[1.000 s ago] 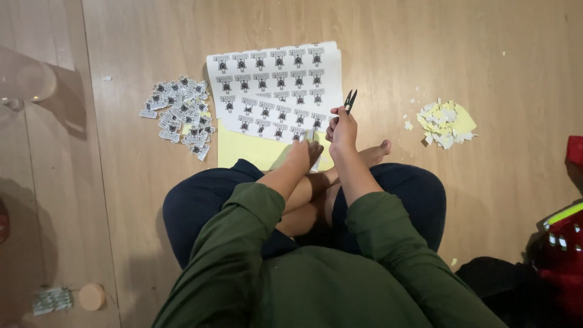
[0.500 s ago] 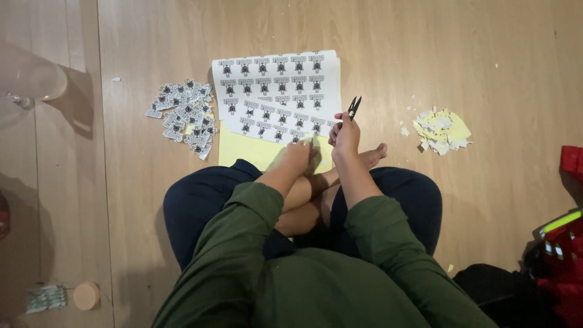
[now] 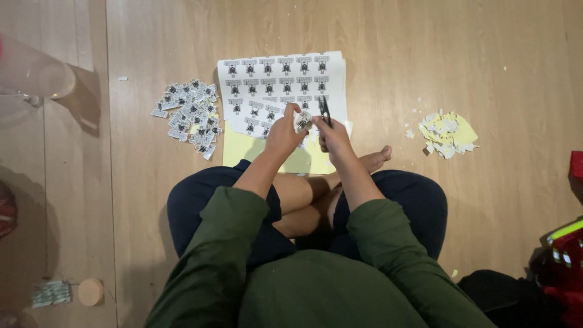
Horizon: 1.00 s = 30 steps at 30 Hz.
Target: Cutting out small printed labels from a sheet using scissors
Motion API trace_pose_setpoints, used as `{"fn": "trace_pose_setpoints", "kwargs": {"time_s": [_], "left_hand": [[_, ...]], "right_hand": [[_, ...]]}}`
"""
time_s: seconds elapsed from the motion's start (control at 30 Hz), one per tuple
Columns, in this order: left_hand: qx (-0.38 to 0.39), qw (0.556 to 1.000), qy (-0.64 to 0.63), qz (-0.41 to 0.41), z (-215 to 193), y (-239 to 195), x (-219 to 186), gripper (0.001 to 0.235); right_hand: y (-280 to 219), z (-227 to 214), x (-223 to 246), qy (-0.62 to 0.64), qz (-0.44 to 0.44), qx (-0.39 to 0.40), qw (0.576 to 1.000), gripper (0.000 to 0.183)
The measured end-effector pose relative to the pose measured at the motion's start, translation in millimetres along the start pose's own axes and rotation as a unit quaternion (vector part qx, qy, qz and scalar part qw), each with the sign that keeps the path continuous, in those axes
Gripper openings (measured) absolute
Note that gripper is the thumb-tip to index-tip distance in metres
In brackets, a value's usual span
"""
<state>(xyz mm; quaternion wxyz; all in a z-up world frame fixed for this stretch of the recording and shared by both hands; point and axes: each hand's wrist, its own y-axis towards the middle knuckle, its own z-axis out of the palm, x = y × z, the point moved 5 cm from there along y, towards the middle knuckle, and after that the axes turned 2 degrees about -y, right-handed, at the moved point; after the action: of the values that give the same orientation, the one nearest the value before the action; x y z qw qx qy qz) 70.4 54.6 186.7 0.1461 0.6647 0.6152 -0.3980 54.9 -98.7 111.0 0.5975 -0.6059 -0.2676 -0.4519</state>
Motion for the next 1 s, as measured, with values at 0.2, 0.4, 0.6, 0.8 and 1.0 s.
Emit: {"fn": "trace_pose_setpoints", "kwargs": {"time_s": [0.2,0.4,0.6,0.8,1.0], "left_hand": [[-0.044,0.997,-0.057,0.016,-49.9,-34.3,-33.8,0.062],[-0.056,0.950,-0.308,0.021,-41.9,-42.6,16.8,0.062],[-0.029,0.910,-0.405,0.091,-28.5,-13.3,30.8,0.049],[0.023,0.917,-0.391,0.071,-20.0,-10.7,18.5,0.054],[-0.050,0.904,-0.424,0.003,-19.5,3.0,33.7,0.050]], "right_hand": [[-11.4,8.3,13.8,0.023,-0.039,0.019,0.999,0.024],[-42.4,21.0,34.9,0.056,-0.053,0.061,0.995,0.019],[-48.8,13.9,29.0,0.061,-0.059,0.054,0.995,0.030],[-49.7,6.7,44.1,0.054,-0.088,-0.009,0.995,0.017],[-34.1,9.6,28.2,0.039,-0.090,0.018,0.995,0.016]]}}
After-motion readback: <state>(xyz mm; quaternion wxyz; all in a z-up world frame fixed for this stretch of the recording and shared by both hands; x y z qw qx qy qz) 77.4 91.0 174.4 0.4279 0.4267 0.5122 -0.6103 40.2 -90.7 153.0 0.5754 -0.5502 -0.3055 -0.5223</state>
